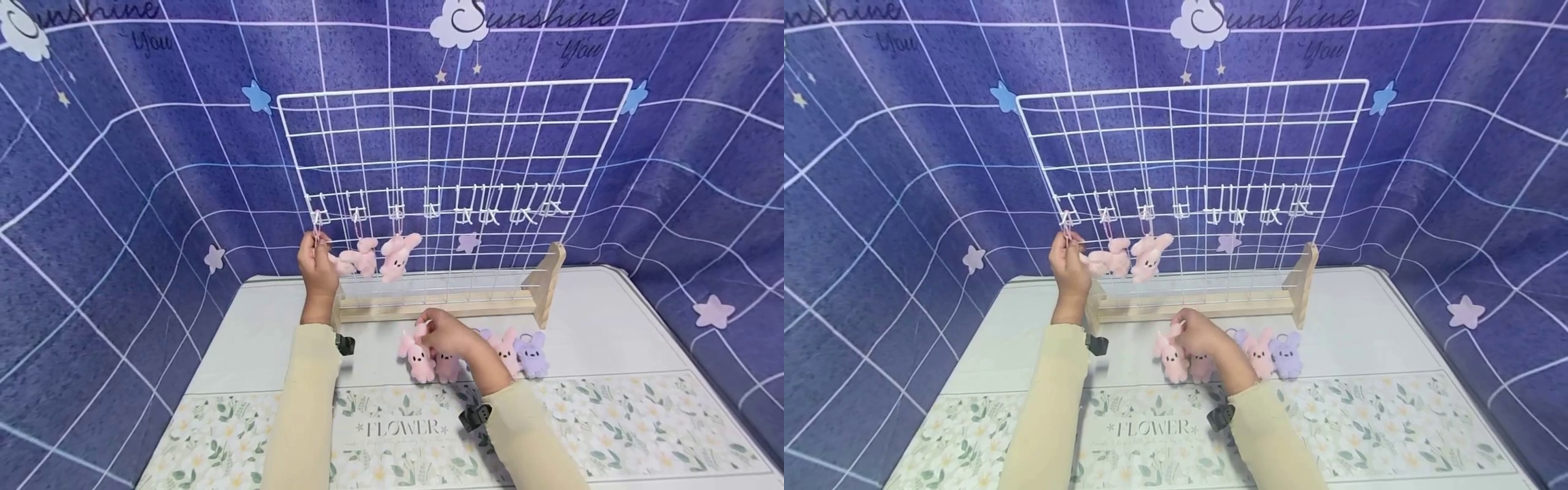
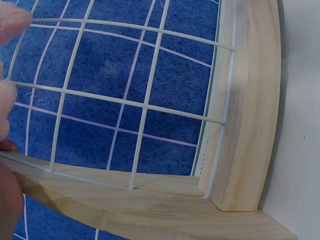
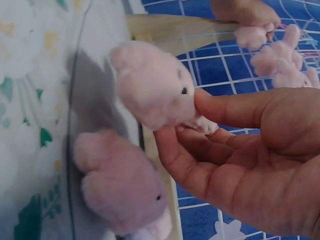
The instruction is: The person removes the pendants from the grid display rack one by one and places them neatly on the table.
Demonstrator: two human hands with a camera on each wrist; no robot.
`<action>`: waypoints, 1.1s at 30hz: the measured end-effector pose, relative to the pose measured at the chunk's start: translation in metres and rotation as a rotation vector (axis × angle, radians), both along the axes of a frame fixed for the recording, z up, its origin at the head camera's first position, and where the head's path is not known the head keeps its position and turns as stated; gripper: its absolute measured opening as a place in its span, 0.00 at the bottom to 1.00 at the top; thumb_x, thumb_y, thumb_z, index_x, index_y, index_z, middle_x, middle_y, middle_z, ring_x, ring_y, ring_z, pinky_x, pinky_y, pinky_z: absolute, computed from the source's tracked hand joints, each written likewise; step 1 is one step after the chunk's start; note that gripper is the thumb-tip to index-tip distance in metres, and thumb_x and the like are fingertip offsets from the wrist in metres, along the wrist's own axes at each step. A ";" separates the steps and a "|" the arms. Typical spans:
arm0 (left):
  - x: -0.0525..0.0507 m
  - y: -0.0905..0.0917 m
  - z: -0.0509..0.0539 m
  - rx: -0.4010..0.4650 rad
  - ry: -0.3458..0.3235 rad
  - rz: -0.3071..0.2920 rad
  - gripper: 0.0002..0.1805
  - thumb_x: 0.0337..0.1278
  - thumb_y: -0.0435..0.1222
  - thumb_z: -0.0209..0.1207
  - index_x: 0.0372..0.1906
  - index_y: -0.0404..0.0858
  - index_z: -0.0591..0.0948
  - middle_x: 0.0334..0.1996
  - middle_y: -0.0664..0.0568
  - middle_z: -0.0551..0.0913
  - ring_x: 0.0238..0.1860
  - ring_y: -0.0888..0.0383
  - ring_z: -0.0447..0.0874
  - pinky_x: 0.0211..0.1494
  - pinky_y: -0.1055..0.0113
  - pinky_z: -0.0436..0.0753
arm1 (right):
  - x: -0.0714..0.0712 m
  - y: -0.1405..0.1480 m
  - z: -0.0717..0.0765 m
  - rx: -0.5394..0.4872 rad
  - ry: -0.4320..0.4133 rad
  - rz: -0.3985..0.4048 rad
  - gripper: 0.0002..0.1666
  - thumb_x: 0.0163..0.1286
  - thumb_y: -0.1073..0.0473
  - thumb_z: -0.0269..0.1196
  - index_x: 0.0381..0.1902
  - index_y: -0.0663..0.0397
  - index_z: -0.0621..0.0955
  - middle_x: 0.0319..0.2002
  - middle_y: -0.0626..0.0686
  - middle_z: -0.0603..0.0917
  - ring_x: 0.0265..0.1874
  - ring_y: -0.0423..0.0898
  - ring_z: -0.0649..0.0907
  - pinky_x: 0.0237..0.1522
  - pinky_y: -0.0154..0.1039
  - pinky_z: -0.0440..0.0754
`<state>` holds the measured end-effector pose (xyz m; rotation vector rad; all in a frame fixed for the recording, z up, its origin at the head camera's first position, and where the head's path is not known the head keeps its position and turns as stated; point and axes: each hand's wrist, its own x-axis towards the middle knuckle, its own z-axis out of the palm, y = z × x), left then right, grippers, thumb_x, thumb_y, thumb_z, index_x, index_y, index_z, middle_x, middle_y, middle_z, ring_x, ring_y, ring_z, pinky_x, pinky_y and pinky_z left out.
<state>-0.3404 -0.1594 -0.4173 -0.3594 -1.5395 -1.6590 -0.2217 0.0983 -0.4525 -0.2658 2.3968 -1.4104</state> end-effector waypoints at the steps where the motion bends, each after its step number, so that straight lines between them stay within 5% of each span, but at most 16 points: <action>1: 0.000 0.000 0.000 -0.001 -0.002 0.005 0.10 0.67 0.25 0.44 0.36 0.20 0.73 0.30 0.55 0.73 0.33 0.64 0.71 0.41 0.74 0.71 | -0.001 0.000 -0.002 0.018 0.001 -0.002 0.16 0.68 0.73 0.61 0.53 0.65 0.76 0.28 0.51 0.76 0.23 0.44 0.77 0.27 0.34 0.77; 7: 0.002 0.003 0.003 0.002 -0.017 0.018 0.10 0.68 0.23 0.43 0.36 0.18 0.72 0.29 0.58 0.71 0.32 0.66 0.69 0.39 0.77 0.69 | -0.002 -0.002 -0.007 0.107 0.030 -0.029 0.16 0.67 0.72 0.64 0.52 0.64 0.77 0.37 0.57 0.80 0.27 0.45 0.79 0.28 0.33 0.77; 12: 0.006 0.005 0.007 0.014 -0.008 0.004 0.09 0.67 0.21 0.42 0.36 0.15 0.70 0.28 0.56 0.71 0.31 0.69 0.68 0.38 0.78 0.68 | -0.002 -0.004 -0.009 0.136 0.065 -0.050 0.14 0.65 0.72 0.66 0.49 0.66 0.79 0.33 0.56 0.80 0.26 0.45 0.80 0.29 0.34 0.78; 24: -0.003 -0.001 -0.004 -0.003 0.021 -0.002 0.11 0.72 0.27 0.48 0.36 0.20 0.73 0.29 0.58 0.72 0.28 0.67 0.68 0.34 0.76 0.68 | -0.004 -0.007 -0.015 0.179 0.111 -0.105 0.19 0.59 0.73 0.68 0.49 0.70 0.81 0.28 0.55 0.80 0.23 0.45 0.79 0.27 0.34 0.77; 29: -0.004 -0.001 -0.005 -0.006 0.006 -0.001 0.11 0.73 0.26 0.48 0.37 0.19 0.73 0.30 0.60 0.72 0.28 0.68 0.67 0.34 0.77 0.68 | -0.007 -0.008 -0.013 0.179 0.166 -0.159 0.21 0.65 0.65 0.68 0.54 0.68 0.82 0.45 0.65 0.83 0.38 0.50 0.82 0.45 0.44 0.83; 33: -0.001 0.002 -0.001 -0.002 0.004 0.025 0.10 0.72 0.25 0.47 0.37 0.18 0.72 0.31 0.63 0.73 0.29 0.70 0.67 0.35 0.79 0.68 | -0.012 -0.013 -0.007 0.073 0.242 -0.213 0.20 0.70 0.60 0.67 0.56 0.65 0.83 0.50 0.63 0.84 0.48 0.53 0.83 0.56 0.51 0.82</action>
